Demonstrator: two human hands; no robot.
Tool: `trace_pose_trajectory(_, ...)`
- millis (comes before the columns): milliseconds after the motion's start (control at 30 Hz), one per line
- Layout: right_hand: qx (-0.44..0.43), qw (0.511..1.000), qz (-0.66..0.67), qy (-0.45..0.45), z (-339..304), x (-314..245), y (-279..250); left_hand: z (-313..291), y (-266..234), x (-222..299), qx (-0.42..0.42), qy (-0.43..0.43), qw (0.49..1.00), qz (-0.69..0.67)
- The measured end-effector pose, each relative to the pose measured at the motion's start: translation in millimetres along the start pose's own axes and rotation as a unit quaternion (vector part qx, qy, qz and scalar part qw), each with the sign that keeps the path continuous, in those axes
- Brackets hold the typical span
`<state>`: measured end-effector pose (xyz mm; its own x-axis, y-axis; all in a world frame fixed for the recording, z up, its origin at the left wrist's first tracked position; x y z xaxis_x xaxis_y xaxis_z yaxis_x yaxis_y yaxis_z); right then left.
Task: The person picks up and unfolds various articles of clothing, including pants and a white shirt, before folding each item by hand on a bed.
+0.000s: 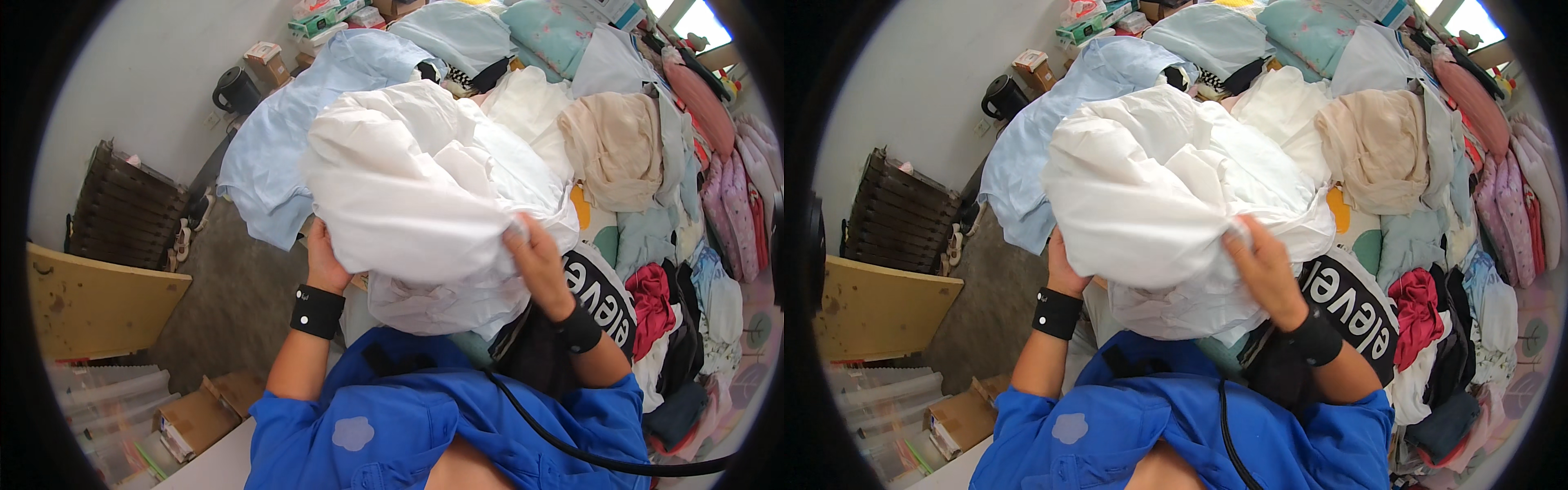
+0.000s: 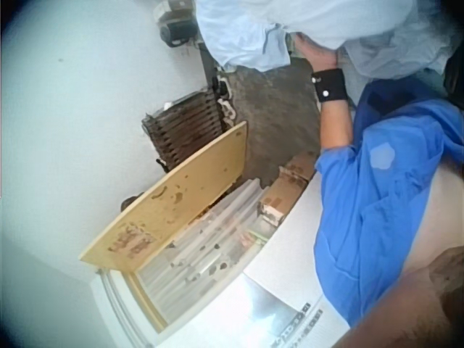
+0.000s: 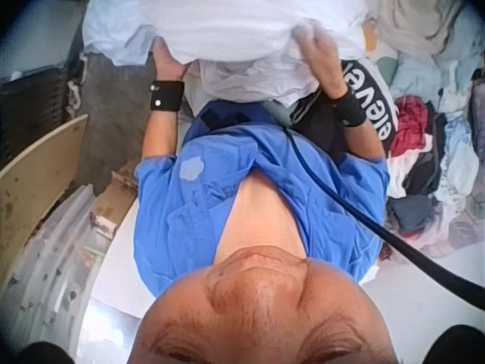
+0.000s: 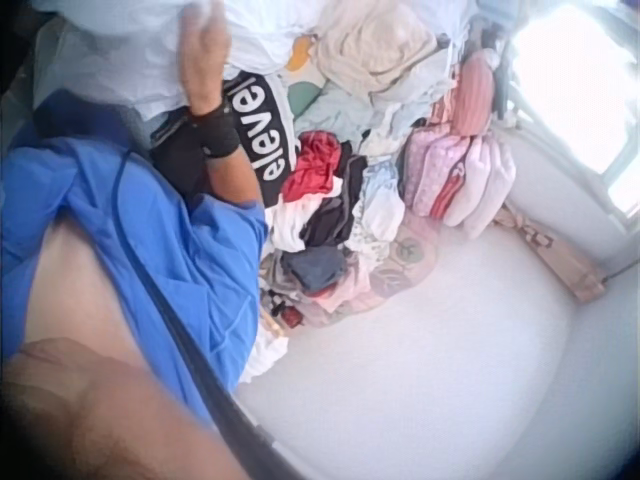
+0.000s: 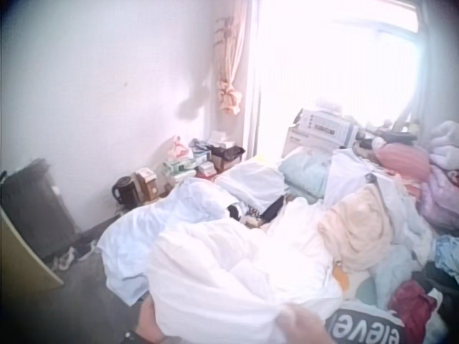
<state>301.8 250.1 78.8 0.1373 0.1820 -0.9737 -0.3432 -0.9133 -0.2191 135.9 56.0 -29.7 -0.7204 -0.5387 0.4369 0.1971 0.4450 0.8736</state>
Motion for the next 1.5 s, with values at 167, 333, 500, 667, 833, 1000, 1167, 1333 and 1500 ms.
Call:
trace_pose_trajectory(167, 0.083, 0.944, 0.295, 0.12, 14.2, 10.4, -24.6, -1.0, 29.6, 2.4, -0.044, 0.015, 0.995, -0.089)
trace_pose_trajectory(333, 0.01, 0.789, 0.598, 0.14, 17.5, 31.9, -44.6, 8.0, 18.6, 10.0, 0.032, 0.075, 0.996, 0.035)
trace_pose_trajectory(500, -0.012, 0.689, 0.725, -0.015, 25.1, 13.9, -89.7, 8.1, 40.6, 23.1, 0.017, 0.103, 0.993, 0.06)
trace_pose_trajectory(667, 0.019, 0.729, 0.684, -0.023, 26.9, 11.8, -95.8, 4.8, 56.6, 12.0, -0.022, 0.08, 0.987, 0.135)
trace_pose_trajectory(833, 0.084, 0.839, 0.531, 0.077, 41.3, 34.8, -73.4, 5.2, 55.3, 13.9, 0.01, 0.132, 0.975, 0.181)
trace_pose_trajectory(1000, -0.036, 0.823, 0.547, 0.146, 58.6, 68.3, -58.2, 3.7, 75.2, 21.7, 0.008, 0.155, 0.965, 0.209)
trace_pose_trajectory(1167, 0.124, 0.812, 0.57, 0.028, 64.8, 49.2, -120.8, -4.3, 84.9, 52.1, 0.039, 0.191, 0.951, 0.24)
trace_pose_trajectory(1333, 0.247, 0.841, 0.466, -0.124, 48.8, 21.8, -262.9, -16.3, 83.7, 118.2, 0.044, 0.267, 0.896, 0.352)
trace_pose_trajectory(1500, 0.173, 0.863, 0.446, -0.16, 48.6, -13.0, -330.5, -34.6, 107.9, 172.3, 0.095, 0.376, 0.732, 0.56)
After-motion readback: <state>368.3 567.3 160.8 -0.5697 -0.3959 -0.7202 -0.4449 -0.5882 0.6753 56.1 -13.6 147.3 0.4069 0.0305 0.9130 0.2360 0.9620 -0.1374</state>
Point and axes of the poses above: each hand's wrist, its own z-axis towards the middle knuckle, its own y-axis out of the palm, x = y × z, the point moved 6 cm from there along z, towards the middle knuckle, and after that the axes turned 5 degrees about -x, right-handed, at the moved point
